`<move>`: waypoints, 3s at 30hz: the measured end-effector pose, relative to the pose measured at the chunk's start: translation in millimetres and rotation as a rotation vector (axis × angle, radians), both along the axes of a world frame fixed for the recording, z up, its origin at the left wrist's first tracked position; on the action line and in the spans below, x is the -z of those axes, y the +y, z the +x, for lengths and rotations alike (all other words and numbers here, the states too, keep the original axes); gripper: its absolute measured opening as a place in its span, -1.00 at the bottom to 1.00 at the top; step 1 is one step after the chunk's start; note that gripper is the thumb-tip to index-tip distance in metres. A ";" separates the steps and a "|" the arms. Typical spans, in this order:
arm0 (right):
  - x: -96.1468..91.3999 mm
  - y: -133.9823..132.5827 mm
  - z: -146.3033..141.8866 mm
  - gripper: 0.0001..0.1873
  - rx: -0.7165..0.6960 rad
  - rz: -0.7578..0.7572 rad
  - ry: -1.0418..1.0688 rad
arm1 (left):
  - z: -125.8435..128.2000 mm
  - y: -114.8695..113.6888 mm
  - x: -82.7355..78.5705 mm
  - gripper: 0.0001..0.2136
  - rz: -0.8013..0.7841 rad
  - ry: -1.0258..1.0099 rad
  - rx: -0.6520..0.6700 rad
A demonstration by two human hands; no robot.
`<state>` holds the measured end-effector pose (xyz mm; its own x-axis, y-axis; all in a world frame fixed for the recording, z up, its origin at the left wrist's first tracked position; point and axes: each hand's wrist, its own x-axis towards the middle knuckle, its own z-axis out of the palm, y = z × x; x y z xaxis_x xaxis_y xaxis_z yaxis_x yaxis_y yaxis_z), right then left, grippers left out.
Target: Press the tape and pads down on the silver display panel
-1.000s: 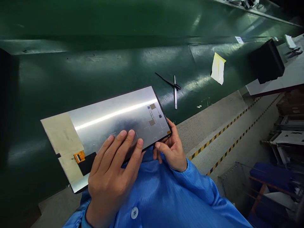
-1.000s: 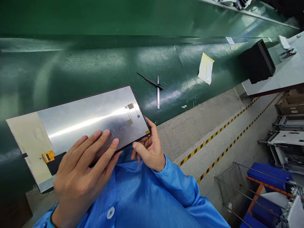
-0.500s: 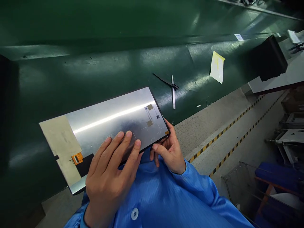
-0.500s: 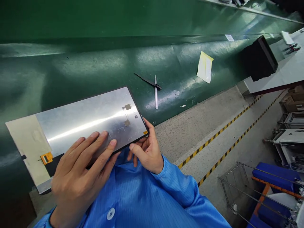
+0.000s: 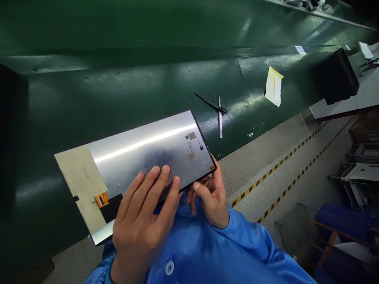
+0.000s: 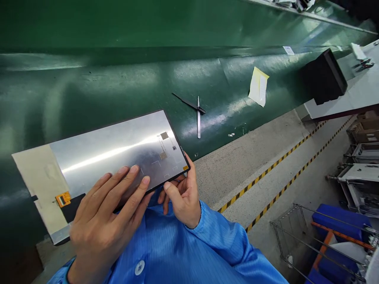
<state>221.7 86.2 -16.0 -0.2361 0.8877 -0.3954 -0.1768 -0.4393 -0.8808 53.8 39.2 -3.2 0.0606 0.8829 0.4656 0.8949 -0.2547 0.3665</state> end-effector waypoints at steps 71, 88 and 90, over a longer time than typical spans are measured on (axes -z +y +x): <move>3.0 -6.3 -10.8 -0.15 0.124 0.035 0.013 | 3.6 -2.3 0.4 -0.47 -0.008 -0.018 -0.031; 5.3 -8.7 -8.2 -0.14 0.109 0.038 0.027 | 2.0 -2.8 2.7 -0.48 -0.001 0.006 -0.018; 4.5 -9.3 -9.8 -0.15 0.130 0.036 0.013 | 2.0 -3.0 2.0 -0.47 -0.002 0.005 -0.020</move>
<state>211.8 76.8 -20.5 -0.1230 0.9248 -0.3601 -0.2417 -0.3799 -0.8929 55.8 36.2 -5.3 0.0455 0.8850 0.4634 0.9013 -0.2364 0.3630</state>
